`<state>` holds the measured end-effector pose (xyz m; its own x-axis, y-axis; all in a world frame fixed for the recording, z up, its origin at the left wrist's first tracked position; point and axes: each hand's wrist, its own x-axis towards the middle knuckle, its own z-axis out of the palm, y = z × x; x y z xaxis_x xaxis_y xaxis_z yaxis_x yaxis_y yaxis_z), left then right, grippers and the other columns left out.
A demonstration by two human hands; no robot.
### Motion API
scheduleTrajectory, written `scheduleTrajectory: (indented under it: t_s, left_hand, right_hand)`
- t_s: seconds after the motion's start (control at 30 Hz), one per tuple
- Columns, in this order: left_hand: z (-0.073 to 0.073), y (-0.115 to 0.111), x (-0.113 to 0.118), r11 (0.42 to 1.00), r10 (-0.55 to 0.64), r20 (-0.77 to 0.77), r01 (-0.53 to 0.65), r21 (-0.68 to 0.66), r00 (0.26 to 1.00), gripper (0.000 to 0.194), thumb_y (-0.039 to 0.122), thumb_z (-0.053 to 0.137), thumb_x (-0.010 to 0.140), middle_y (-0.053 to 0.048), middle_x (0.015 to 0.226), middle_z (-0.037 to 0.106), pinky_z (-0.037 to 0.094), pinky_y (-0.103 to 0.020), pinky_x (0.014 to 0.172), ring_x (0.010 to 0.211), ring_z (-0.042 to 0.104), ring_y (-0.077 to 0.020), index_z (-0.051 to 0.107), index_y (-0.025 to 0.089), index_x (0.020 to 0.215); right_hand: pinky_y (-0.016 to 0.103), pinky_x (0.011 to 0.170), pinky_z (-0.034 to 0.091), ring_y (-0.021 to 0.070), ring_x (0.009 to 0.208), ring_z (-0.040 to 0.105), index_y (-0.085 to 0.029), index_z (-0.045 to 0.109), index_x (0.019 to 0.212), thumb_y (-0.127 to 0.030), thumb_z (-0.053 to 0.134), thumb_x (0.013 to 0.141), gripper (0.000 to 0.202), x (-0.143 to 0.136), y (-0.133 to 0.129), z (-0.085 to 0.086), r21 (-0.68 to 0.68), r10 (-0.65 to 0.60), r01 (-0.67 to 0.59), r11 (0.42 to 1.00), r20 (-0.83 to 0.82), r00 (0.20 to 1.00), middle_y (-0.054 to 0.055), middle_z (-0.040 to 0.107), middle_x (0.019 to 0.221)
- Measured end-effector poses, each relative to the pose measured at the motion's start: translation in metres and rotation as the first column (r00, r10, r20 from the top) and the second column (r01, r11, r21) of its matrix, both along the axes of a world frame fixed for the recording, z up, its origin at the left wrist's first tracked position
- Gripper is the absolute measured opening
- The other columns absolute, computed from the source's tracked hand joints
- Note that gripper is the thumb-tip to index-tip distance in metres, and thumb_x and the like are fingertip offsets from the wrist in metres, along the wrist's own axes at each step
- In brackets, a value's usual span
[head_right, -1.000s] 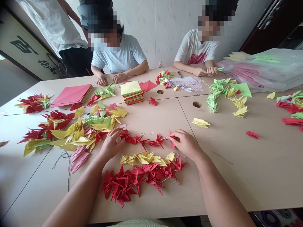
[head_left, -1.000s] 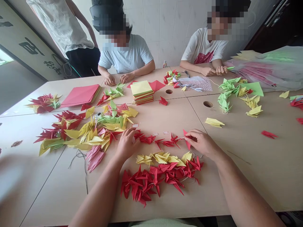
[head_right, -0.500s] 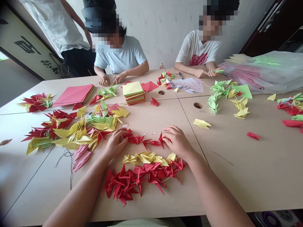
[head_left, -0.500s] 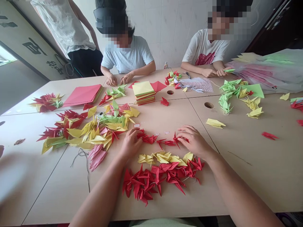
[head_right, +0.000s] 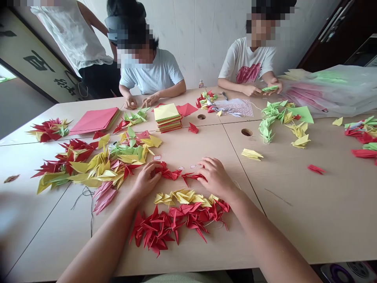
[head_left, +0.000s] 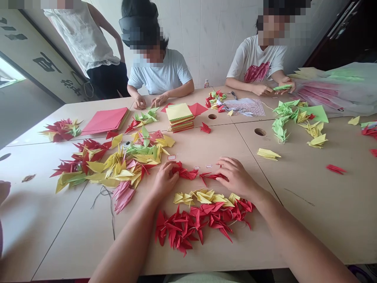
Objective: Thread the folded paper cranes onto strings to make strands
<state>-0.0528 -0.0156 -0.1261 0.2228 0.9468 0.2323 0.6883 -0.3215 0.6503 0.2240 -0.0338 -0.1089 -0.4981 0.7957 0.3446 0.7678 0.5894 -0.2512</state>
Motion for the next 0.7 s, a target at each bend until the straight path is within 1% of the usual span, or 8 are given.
scheduleTrajectory:
  t_s: [0.07, 0.13, 0.27, 0.4, 0.47, 0.53, 0.63, 0.7]
  left_hand:
    - [-0.001, 0.000, 0.000, 1.000, -0.002, 0.010, 0.002, -0.001, 1.000, 0.021, 0.013, 0.049, 0.075, -0.005, 0.103, 0.061, 0.045, -0.034, 0.089, 0.099, 0.056, -0.0193, 0.061, 0.020, 0.091]
    - [-0.003, 0.000, 0.000, 1.000, -0.008, 0.015, 0.008, -0.004, 1.000, 0.021, 0.013, 0.050, 0.075, -0.005, 0.102, 0.061, 0.045, -0.034, 0.088, 0.097, 0.056, -0.0190, 0.061, 0.020, 0.091]
    - [-0.004, 0.001, -0.001, 1.000, -0.020, 0.012, 0.020, 0.004, 1.000, 0.020, 0.013, 0.050, 0.075, -0.004, 0.101, 0.061, 0.046, -0.033, 0.087, 0.095, 0.057, -0.0187, 0.061, 0.020, 0.091]
    - [-0.005, 0.001, -0.002, 1.000, -0.019, 0.025, 0.019, 0.013, 0.999, 0.020, 0.013, 0.051, 0.075, -0.004, 0.101, 0.061, 0.046, -0.033, 0.085, 0.094, 0.057, -0.0183, 0.061, 0.020, 0.091]
    - [-0.006, 0.001, -0.001, 1.000, -0.018, 0.030, 0.017, 0.012, 0.999, 0.021, 0.012, 0.051, 0.075, -0.004, 0.101, 0.061, 0.046, -0.033, 0.084, 0.093, 0.057, -0.0181, 0.061, 0.020, 0.091]
    - [-0.006, 0.001, -0.001, 1.000, -0.014, 0.030, 0.014, 0.007, 0.999, 0.020, 0.012, 0.051, 0.075, -0.004, 0.100, 0.061, 0.047, -0.032, 0.082, 0.092, 0.057, -0.0182, 0.061, 0.020, 0.090]
    - [-0.005, 0.001, -0.001, 1.000, -0.013, 0.029, 0.013, -0.001, 1.000, 0.019, 0.012, 0.052, 0.074, -0.004, 0.099, 0.061, 0.047, -0.032, 0.081, 0.092, 0.057, -0.0183, 0.061, 0.020, 0.089]
    - [-0.005, 0.001, -0.001, 1.000, -0.021, 0.028, 0.021, 0.003, 0.999, 0.020, 0.011, 0.052, 0.074, -0.004, 0.099, 0.062, 0.047, -0.032, 0.081, 0.091, 0.057, -0.0182, 0.061, 0.020, 0.089]
  right_hand:
    - [0.042, 0.098, 0.036, 0.0254, 0.114, 0.047, -0.018, 0.068, 0.078, -0.017, 0.058, 0.080, 0.011, 0.003, 0.000, 0.000, 0.000, -0.019, 0.019, 1.000, 0.006, 1.000, 0.008, 0.062, 0.108]
    - [0.042, 0.098, 0.036, 0.0254, 0.115, 0.046, -0.019, 0.068, 0.085, -0.021, 0.060, 0.080, 0.011, 0.002, 0.000, 0.003, -0.007, -0.023, 0.023, 1.000, 0.003, 1.000, 0.008, 0.061, 0.109]
    - [0.043, 0.099, 0.034, 0.0257, 0.116, 0.045, -0.019, 0.066, 0.100, -0.029, 0.064, 0.077, 0.025, -0.015, 0.004, 0.011, -0.030, 0.044, -0.042, 0.999, 0.040, 0.998, 0.008, 0.061, 0.113]
    - [0.042, 0.098, 0.034, 0.0251, 0.114, 0.047, -0.018, 0.068, 0.092, -0.022, 0.063, 0.077, 0.017, -0.033, 0.012, 0.012, -0.059, 0.104, -0.098, 0.993, 0.106, 0.989, 0.008, 0.062, 0.112]
    - [0.040, 0.096, 0.034, 0.0239, 0.112, 0.048, -0.017, 0.068, 0.083, -0.015, 0.059, 0.079, 0.011, -0.034, 0.014, 0.010, -0.071, 0.109, -0.100, 0.992, 0.132, 0.985, 0.007, 0.063, 0.109]
    - [0.039, 0.095, 0.035, 0.0228, 0.111, 0.049, -0.017, 0.067, 0.077, -0.011, 0.055, 0.079, 0.014, -0.031, 0.014, 0.010, -0.077, 0.102, -0.092, 0.993, 0.142, 0.984, 0.007, 0.064, 0.105]
    - [0.037, 0.094, 0.035, 0.0218, 0.110, 0.049, -0.017, 0.067, 0.080, -0.013, 0.056, 0.078, 0.012, -0.028, 0.012, 0.014, -0.080, 0.090, -0.081, 0.993, 0.123, 0.988, 0.006, 0.064, 0.104]
    - [0.037, 0.094, 0.034, 0.0219, 0.110, 0.049, -0.018, 0.067, 0.086, -0.021, 0.060, 0.079, 0.011, -0.033, 0.012, 0.018, -0.075, 0.094, -0.087, 0.993, 0.098, 0.991, 0.006, 0.063, 0.106]
